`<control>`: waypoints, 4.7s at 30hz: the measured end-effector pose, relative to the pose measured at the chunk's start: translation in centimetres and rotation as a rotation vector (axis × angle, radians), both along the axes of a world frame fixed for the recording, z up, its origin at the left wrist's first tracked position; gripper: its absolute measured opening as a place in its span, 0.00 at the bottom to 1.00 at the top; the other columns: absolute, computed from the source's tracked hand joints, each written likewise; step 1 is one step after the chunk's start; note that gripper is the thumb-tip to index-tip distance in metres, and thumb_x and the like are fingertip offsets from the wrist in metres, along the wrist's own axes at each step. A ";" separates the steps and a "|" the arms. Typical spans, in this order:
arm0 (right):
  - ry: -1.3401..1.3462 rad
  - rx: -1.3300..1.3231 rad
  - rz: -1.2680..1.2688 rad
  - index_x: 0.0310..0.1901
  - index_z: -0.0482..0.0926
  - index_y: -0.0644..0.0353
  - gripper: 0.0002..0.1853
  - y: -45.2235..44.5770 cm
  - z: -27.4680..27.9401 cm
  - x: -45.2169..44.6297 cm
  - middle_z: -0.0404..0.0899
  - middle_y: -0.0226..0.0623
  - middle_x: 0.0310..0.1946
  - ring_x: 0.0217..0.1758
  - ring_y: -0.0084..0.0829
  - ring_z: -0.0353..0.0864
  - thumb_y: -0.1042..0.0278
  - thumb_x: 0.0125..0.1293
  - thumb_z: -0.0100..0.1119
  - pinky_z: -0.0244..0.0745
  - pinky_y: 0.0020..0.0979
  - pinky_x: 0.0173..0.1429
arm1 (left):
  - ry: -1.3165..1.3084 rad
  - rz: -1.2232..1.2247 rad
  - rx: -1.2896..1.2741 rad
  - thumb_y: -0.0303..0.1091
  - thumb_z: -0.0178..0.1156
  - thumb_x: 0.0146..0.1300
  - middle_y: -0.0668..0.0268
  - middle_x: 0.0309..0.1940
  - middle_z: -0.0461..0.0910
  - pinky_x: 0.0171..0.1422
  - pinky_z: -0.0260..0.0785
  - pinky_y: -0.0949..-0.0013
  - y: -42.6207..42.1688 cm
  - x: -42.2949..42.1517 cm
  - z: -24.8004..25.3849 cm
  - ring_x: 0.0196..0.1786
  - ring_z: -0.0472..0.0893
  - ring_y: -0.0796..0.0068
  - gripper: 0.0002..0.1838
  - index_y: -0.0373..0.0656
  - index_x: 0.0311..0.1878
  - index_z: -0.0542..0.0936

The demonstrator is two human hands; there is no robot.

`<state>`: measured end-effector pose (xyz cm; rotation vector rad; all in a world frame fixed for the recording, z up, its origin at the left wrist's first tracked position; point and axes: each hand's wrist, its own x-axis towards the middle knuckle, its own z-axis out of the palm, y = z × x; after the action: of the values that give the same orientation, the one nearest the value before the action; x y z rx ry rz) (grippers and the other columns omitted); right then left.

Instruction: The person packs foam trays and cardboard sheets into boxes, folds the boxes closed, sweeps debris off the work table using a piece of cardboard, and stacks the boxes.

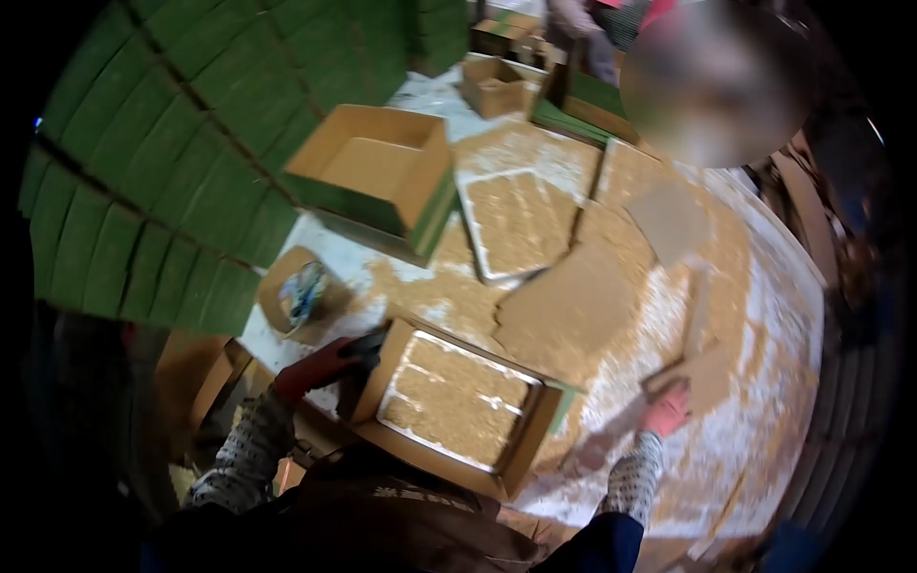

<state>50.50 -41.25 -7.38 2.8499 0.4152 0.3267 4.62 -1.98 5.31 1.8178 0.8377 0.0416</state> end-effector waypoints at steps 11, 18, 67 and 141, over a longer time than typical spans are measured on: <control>0.167 1.377 0.324 0.71 0.42 0.54 0.41 7.4 20.6 -11.3 0.53 0.46 0.68 0.69 0.37 0.55 0.86 0.59 0.47 0.53 0.34 0.69 | 0.690 0.321 0.813 0.45 0.62 0.49 0.56 0.39 0.78 0.51 0.67 0.56 15.3 -8.6 -10.2 0.46 0.77 0.56 0.18 0.45 0.40 0.78; 0.339 1.673 0.195 0.67 0.57 0.60 0.28 2.3 23.1 -13.7 0.66 0.32 0.60 0.49 0.21 0.70 0.77 0.64 0.47 0.67 0.23 0.48 | 0.547 0.479 0.548 0.47 0.69 0.42 0.59 0.40 0.80 0.50 0.69 0.60 16.9 -9.9 -8.6 0.47 0.77 0.59 0.23 0.46 0.41 0.78; 0.546 0.547 0.603 0.57 0.71 0.52 0.24 9.4 21.6 -18.9 0.80 0.40 0.38 0.35 0.34 0.81 0.71 0.57 0.60 0.75 0.31 0.39 | -0.231 -0.211 0.614 0.38 0.65 0.50 0.56 0.53 0.70 0.64 0.58 0.58 -4.8 1.1 1.5 0.57 0.68 0.57 0.28 0.39 0.54 0.70; 0.269 1.636 0.199 0.69 0.48 0.60 0.36 9.0 18.1 -28.8 0.48 0.42 0.69 0.71 0.37 0.50 0.66 0.62 0.53 0.55 0.37 0.66 | -0.320 -0.649 -0.199 0.41 0.58 0.61 0.57 0.48 0.75 0.56 0.66 0.65 -3.9 -4.6 0.5 0.50 0.75 0.63 0.26 0.37 0.58 0.68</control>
<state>21.71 -32.21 10.68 4.4938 0.6947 0.4393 0.06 -5.86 5.84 1.7534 0.0064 -0.1582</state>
